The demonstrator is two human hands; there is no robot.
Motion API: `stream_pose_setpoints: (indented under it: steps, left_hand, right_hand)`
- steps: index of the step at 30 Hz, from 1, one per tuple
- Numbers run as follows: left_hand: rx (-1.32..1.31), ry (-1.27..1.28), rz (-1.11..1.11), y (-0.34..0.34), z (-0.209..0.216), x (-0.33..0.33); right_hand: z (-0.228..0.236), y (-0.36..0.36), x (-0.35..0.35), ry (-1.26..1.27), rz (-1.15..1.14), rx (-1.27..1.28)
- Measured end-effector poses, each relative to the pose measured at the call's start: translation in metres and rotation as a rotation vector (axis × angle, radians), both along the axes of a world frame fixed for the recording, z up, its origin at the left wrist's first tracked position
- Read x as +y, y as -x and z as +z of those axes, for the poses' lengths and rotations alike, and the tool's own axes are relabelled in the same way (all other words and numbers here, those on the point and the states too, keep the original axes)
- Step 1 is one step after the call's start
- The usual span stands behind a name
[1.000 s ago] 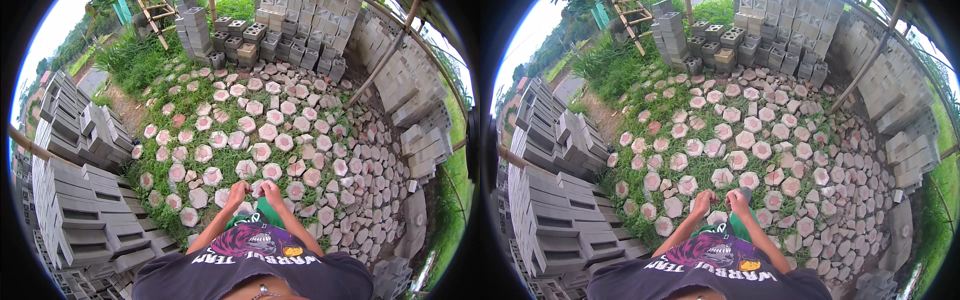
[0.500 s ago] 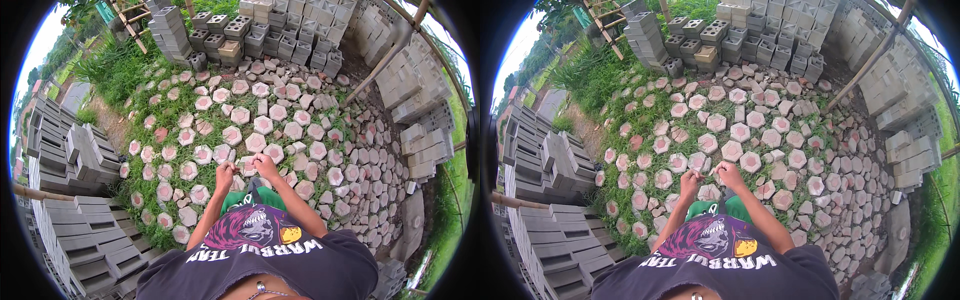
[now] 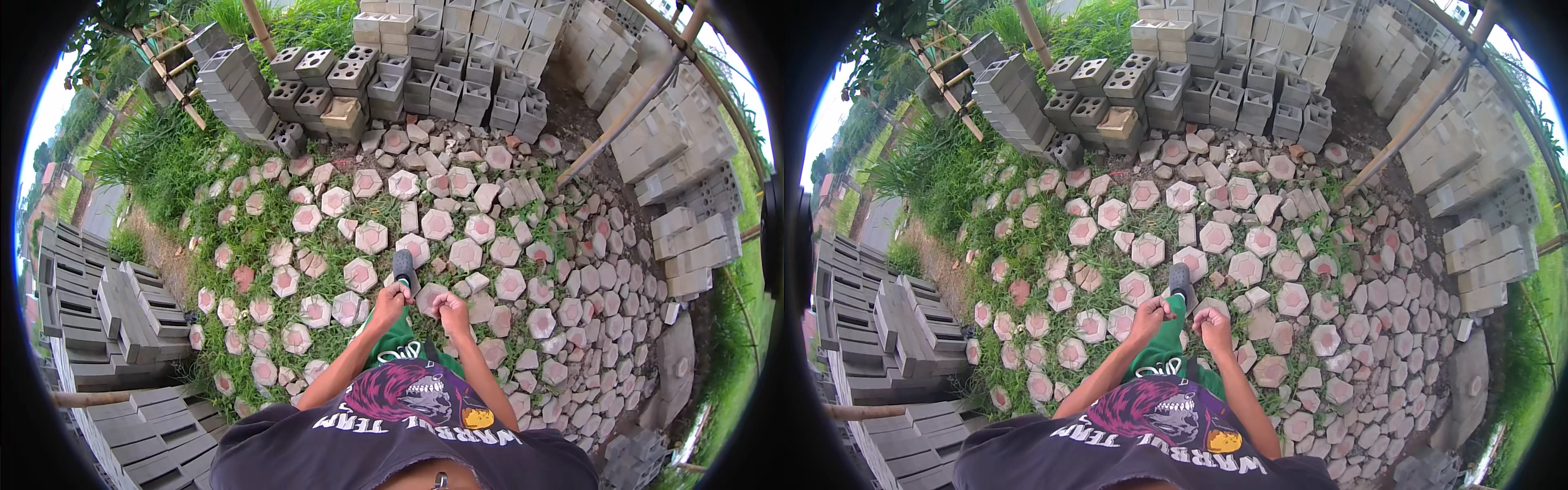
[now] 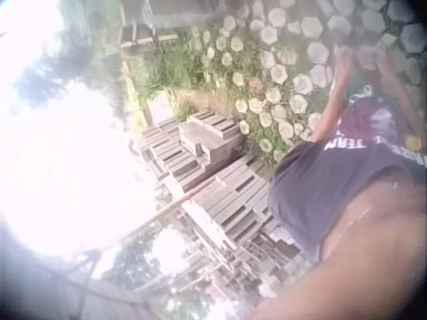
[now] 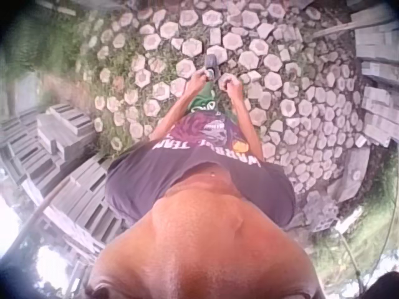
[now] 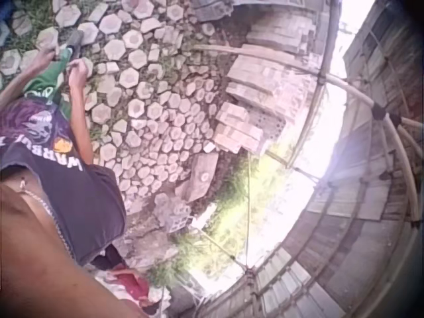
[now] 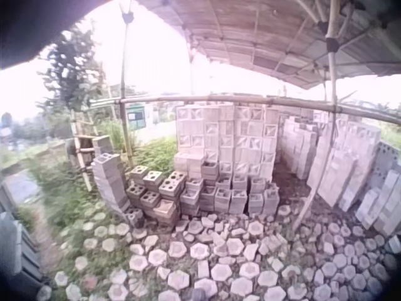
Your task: The person moves concrete blocks from one stack to another by hand in an outdoor storage area.
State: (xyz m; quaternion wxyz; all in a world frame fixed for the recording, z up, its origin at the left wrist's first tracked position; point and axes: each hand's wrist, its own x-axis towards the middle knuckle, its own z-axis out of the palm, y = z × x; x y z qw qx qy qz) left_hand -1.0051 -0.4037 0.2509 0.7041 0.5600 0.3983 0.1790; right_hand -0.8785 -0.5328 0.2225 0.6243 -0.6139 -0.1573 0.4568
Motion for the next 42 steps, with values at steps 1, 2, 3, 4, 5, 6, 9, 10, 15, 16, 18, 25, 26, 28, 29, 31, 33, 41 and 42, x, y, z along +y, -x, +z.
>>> stream_pose_setpoints:
  steps: [1, 2, 3, 4, 5, 6, 9, 10, 15, 16, 18, 25, 26, 28, 29, 31, 33, 41, 42]
  left_hand:
    - [0.004, 0.011, -0.063, -0.025, 0.001, 0.016]
    - [0.000, 0.028, -0.131, -0.050, 0.008, 0.032]
    - [0.004, 0.037, -0.166, -0.074, 0.009, 0.052]
    - [0.007, 0.009, -0.196, -0.095, 0.008, 0.074]
    - [0.006, -0.015, -0.225, -0.116, 0.000, 0.093]
    - [0.005, -0.013, -0.225, -0.136, -0.008, 0.115]
    - [-0.063, 0.065, -0.253, -0.193, 0.018, 0.150]
    - [-0.078, 0.044, -0.233, -0.213, 0.027, 0.166]
    - [-0.029, 0.034, -0.266, -0.263, 0.030, 0.209]
    - [-0.010, 0.069, -0.248, -0.271, 0.028, 0.214]
    - [0.012, 0.132, -0.213, -0.287, 0.022, 0.222]
    - [0.106, 0.044, -0.308, -0.395, 0.028, 0.257]
    - [0.045, 0.106, -0.231, -0.416, 0.023, 0.262]
    - [0.040, 0.093, -0.171, -0.459, 0.020, 0.275]
    - [0.036, 0.106, -0.099, -0.482, 0.022, 0.276]
    - [0.102, 0.074, -0.056, -0.511, 0.024, 0.274]
    - [0.063, 0.061, -0.025, -0.545, 0.030, 0.272]
    - [0.151, 0.139, -0.105, -0.649, 0.011, 0.257]
    - [0.191, 0.159, -0.081, -0.665, 0.007, 0.260]
  right_hand:
    - [0.001, -0.022, 0.014, 0.019, -0.070, 0.012]
    - [0.003, -0.038, 0.023, 0.045, -0.157, 0.031]
    - [0.004, -0.055, 0.037, 0.054, -0.192, 0.035]
    - [0.011, -0.074, 0.054, 0.055, -0.209, 0.018]
    - [0.018, -0.095, 0.070, 0.060, -0.223, -0.002]
    - [0.023, -0.111, 0.085, 0.056, -0.206, -0.032]
    - [0.037, -0.154, 0.112, 0.054, -0.270, 0.050]
    - [0.044, -0.173, 0.127, 0.041, -0.261, 0.048]
    - [0.061, -0.213, 0.167, 0.033, -0.368, 0.166]
    - [0.062, -0.221, 0.174, 0.044, -0.378, 0.183]
    - [0.060, -0.238, 0.185, 0.059, -0.389, 0.207]
    - [0.038, -0.356, 0.221, 0.107, -0.322, 0.215]
    - [0.039, -0.382, 0.229, 0.100, -0.307, 0.177]
    - [0.038, -0.436, 0.237, 0.107, -0.275, 0.146]
    - [0.036, -0.463, 0.238, 0.104, -0.272, 0.113]
    - [0.036, -0.512, 0.239, 0.118, -0.254, 0.098]
    - [0.046, -0.554, 0.239, 0.122, -0.304, 0.115]
    - [0.027, -0.669, 0.239, 0.318, -0.257, 0.241]
    - [0.022, -0.683, 0.242, 0.326, -0.221, 0.255]
